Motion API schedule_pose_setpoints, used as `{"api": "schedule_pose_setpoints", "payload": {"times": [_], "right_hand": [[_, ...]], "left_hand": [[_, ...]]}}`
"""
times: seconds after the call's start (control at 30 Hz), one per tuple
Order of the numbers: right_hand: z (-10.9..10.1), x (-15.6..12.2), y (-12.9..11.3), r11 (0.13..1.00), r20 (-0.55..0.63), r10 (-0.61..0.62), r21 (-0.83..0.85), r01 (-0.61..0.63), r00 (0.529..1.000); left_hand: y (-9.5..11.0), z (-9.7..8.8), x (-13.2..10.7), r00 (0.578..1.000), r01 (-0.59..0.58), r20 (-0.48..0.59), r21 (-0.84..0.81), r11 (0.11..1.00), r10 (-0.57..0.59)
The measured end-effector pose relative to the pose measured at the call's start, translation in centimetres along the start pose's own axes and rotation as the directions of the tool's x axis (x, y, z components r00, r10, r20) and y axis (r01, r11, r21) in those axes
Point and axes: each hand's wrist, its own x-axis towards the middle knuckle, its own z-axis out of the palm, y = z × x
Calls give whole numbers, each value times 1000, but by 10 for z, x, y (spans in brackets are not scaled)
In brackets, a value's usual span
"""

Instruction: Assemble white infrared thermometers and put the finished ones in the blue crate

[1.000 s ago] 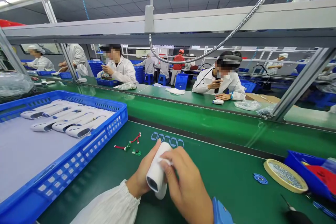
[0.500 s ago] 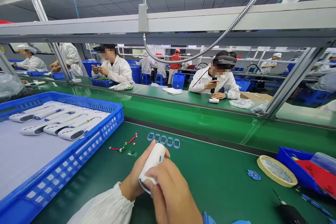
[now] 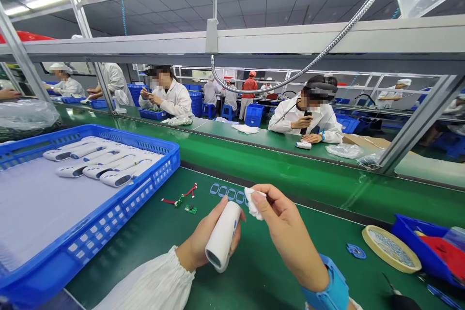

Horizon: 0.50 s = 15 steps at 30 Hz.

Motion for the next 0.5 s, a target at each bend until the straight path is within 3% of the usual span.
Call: {"api": "schedule_pose_setpoints", "payload": {"times": [0.13,0.3,0.5], "right_hand": [[-2,-1,-2,999,19,24,-29,-23,1000],[4,-3,4,994,106,45,-106,-33,993],[14,-8,11,949,132,-60,-299,98,989]], "left_hand": [[5,-4,0,998,-58,-2,10,998,58],[7,-11,4,994,5,-107,0,1000,-5],[4,-3,3,980,51,-193,-34,998,-57]]}}
